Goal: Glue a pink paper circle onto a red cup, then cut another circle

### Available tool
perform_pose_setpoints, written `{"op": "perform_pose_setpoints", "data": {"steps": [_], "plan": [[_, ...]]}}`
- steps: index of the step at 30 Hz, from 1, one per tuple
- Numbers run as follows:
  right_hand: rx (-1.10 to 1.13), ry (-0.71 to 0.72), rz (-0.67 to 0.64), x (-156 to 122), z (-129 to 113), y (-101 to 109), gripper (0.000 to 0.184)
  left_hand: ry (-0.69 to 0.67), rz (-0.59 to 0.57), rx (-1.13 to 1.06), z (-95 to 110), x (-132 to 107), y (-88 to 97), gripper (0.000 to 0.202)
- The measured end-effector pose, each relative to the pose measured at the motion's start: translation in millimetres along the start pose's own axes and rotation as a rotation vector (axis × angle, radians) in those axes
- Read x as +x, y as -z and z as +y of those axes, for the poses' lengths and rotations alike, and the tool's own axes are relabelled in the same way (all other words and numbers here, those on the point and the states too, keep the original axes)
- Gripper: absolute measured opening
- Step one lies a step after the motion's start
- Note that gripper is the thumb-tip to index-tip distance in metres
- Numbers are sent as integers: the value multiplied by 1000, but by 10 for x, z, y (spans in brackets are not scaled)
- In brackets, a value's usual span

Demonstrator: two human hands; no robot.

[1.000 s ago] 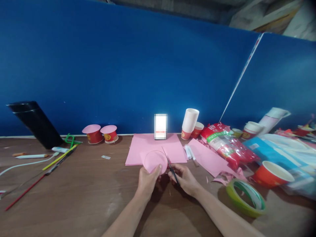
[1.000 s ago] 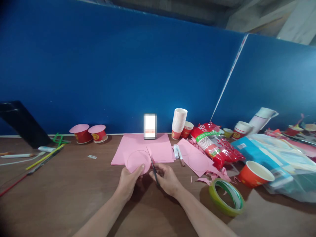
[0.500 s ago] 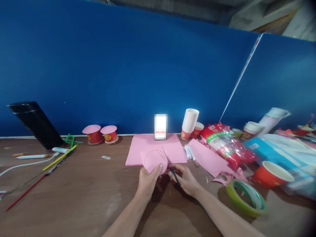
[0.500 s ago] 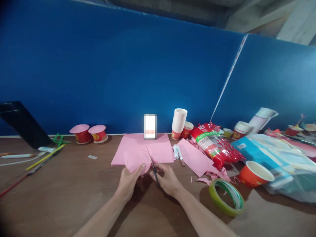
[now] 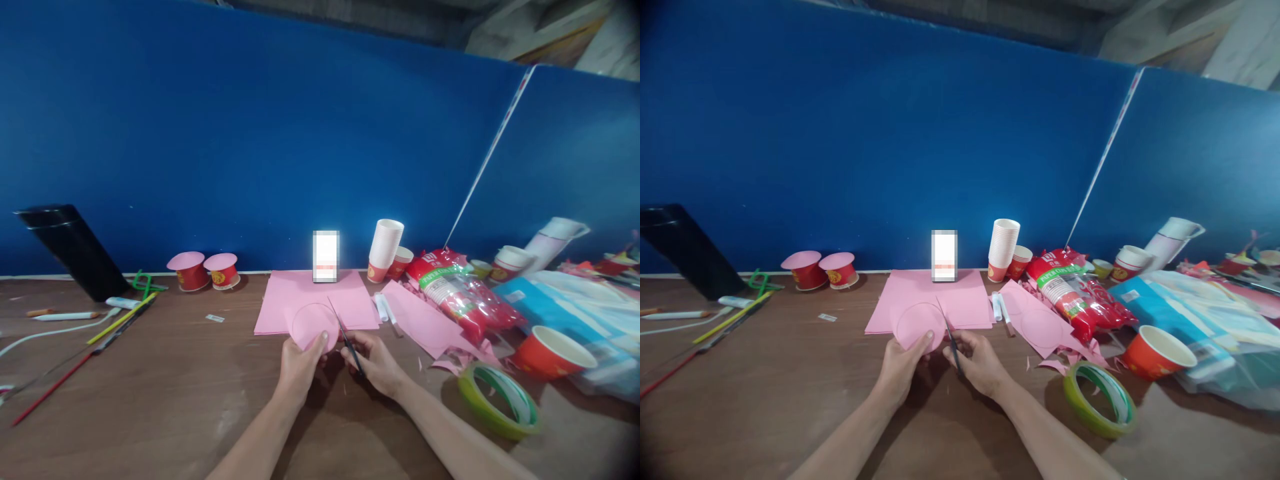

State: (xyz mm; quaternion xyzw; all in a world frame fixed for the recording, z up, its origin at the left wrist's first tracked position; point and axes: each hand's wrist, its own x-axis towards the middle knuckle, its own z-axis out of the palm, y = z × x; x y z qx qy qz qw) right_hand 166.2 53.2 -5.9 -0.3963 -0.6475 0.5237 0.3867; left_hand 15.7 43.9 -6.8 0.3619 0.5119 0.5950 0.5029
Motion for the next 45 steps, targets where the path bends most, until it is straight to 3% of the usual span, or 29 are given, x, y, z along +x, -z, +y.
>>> {"op": "perform_pose_setpoints", "data": {"steps": [45], "plan": [[-32, -17, 30, 1, 54, 7, 37, -6, 17, -45, -16, 7, -9, 31]]}}
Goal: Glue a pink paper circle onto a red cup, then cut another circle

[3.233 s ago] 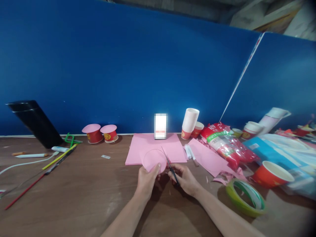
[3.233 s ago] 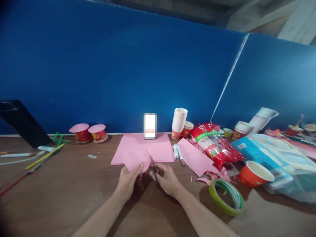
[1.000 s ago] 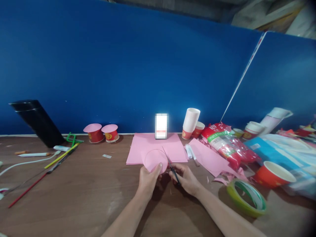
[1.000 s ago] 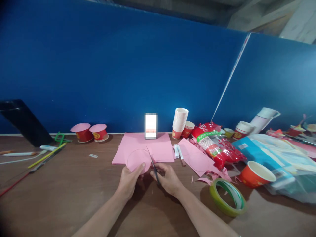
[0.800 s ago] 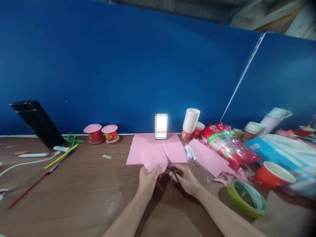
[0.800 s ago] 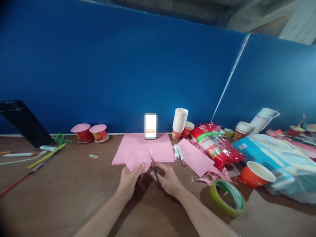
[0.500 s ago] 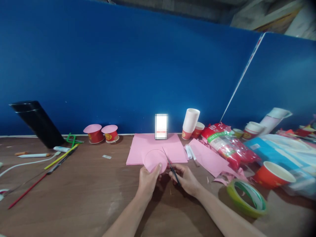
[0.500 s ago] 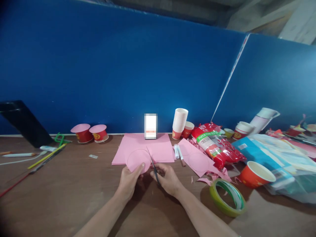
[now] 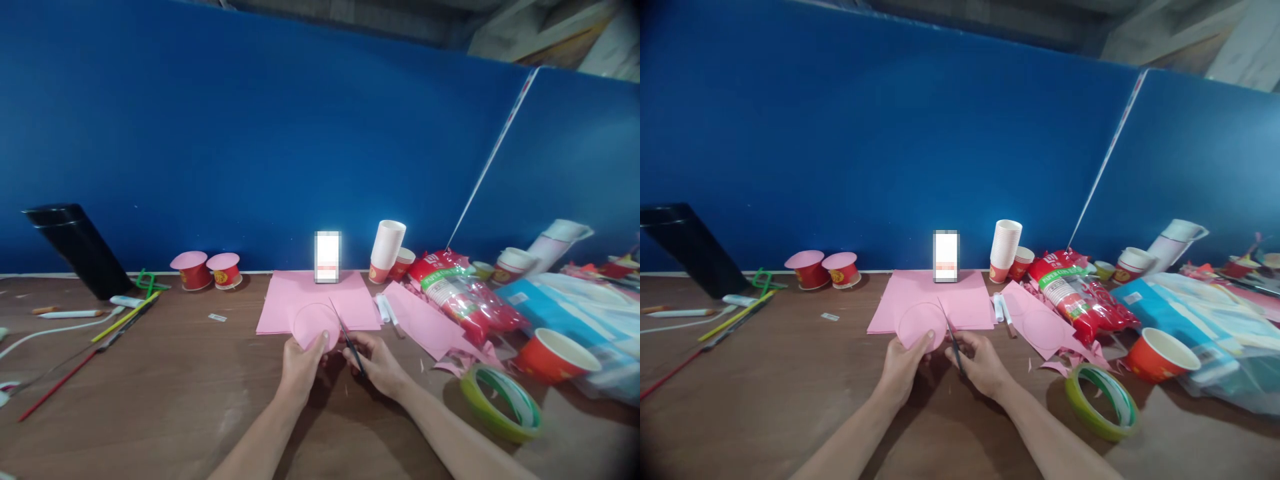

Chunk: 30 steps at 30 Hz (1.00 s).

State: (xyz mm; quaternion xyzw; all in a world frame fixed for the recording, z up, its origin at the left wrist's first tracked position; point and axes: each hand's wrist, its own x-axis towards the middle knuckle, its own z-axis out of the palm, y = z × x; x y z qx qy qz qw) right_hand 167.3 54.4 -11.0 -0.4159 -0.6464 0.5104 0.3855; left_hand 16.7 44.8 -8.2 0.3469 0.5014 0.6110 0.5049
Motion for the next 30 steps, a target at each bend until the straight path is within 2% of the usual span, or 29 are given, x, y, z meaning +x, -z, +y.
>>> {"op": "perform_pose_setpoints", "data": {"steps": [9, 30], "plan": [[-16, 12, -6, -2, -37, 1, 35, 25, -1, 15, 39, -9, -14, 32], [-29, 35, -9, 4, -58, -8, 30, 24, 0, 48, -22, 19, 6, 31]]}}
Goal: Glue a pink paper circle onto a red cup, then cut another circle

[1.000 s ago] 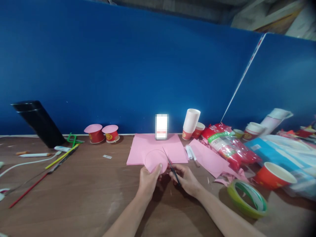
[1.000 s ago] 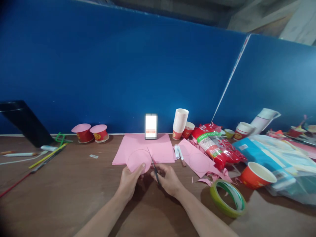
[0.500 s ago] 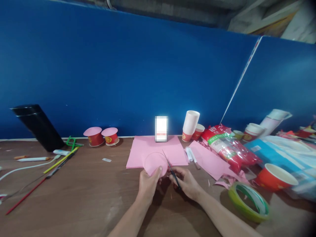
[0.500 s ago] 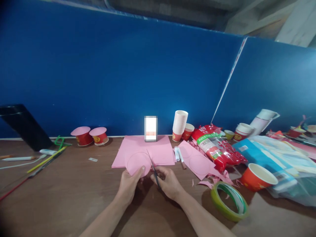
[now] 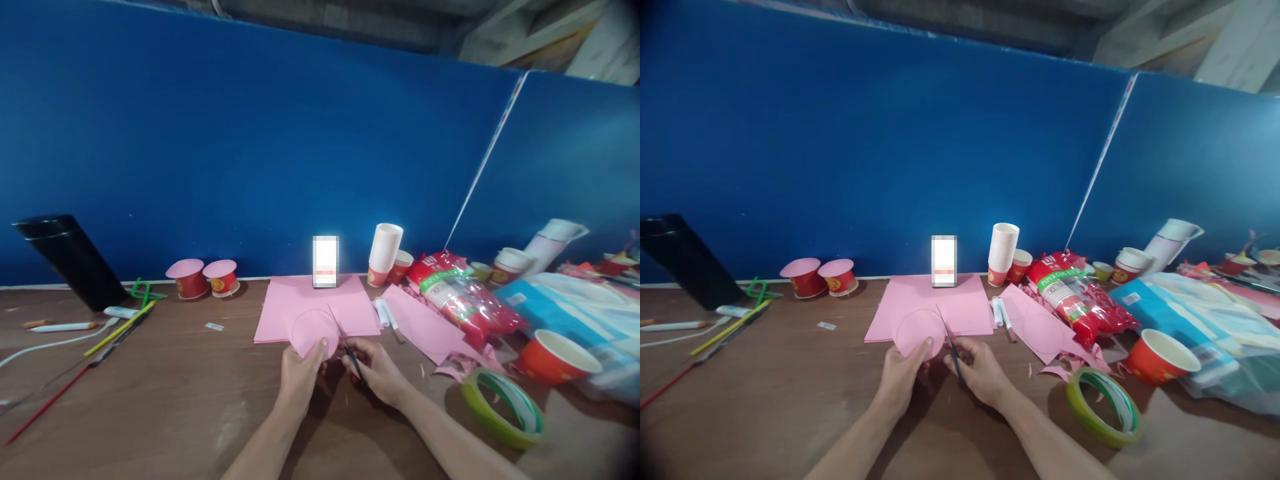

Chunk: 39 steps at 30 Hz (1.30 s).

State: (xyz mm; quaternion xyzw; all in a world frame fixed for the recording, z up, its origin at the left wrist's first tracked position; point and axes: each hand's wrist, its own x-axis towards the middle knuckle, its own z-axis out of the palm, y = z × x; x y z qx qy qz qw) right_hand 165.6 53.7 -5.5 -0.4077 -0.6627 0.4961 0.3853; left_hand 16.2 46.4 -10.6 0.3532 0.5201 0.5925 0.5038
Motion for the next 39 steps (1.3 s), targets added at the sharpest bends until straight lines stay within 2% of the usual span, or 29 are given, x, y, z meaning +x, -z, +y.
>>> {"op": "perform_pose_setpoints", "data": {"steps": [15, 39], "plan": [[-16, 13, -13, 11, 7, -7, 27, -80, -45, -18, -14, 1, 16, 27], [-28, 11, -19, -9, -36, -12, 27, -78, -22, 26, -11, 11, 9, 27]]}}
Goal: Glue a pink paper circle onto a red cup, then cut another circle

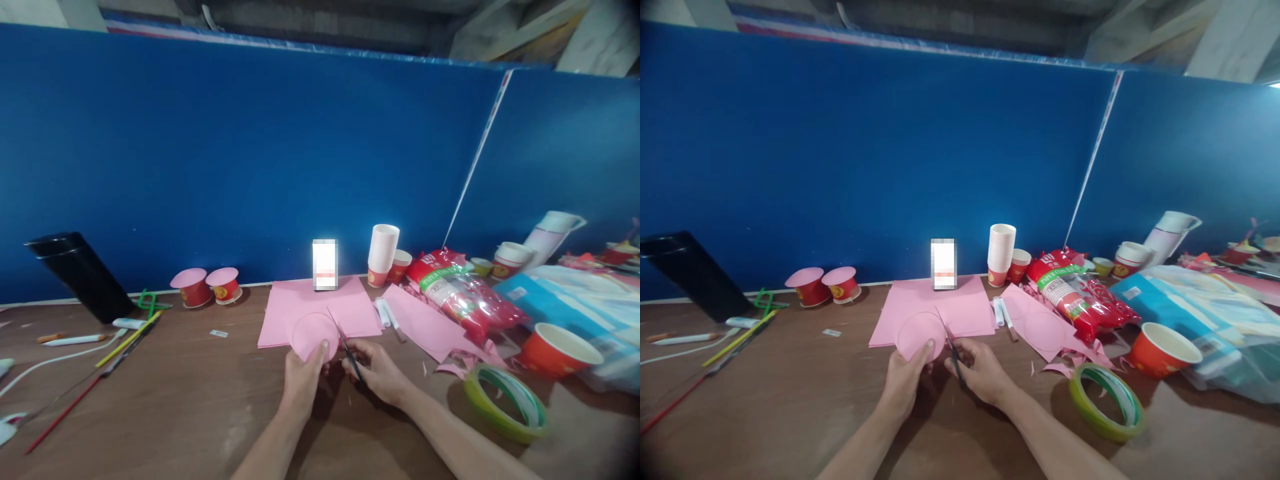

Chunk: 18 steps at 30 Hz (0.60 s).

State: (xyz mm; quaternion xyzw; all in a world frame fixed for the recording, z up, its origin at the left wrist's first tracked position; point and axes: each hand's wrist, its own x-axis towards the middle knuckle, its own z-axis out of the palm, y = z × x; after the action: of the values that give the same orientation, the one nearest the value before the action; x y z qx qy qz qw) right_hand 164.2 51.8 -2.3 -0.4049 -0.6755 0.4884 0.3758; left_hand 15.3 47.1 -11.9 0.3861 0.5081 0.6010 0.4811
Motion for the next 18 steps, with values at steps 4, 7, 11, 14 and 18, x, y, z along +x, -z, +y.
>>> {"op": "perform_pose_setpoints", "data": {"steps": [4, 7, 11, 14, 18], "plan": [[-17, -2, -2, -1, 5, -1, 28, -2, 8, 0, 10, -5, -11, 28], [-22, -6, 12, -3, 28, -8, 28, -3, 16, -4, 8, -7, -13, 27], [-7, -13, 9, -5, 39, -15, 26, -8, 14, 3, 10, -4, -5, 27], [17, -18, -12, -6, 26, -14, 27, -12, -4, -12, 12, 0, 2, 26], [34, -18, -22, -10, -8, -8, 27, -13, -10, -42, -6, 6, 4, 26]]}}
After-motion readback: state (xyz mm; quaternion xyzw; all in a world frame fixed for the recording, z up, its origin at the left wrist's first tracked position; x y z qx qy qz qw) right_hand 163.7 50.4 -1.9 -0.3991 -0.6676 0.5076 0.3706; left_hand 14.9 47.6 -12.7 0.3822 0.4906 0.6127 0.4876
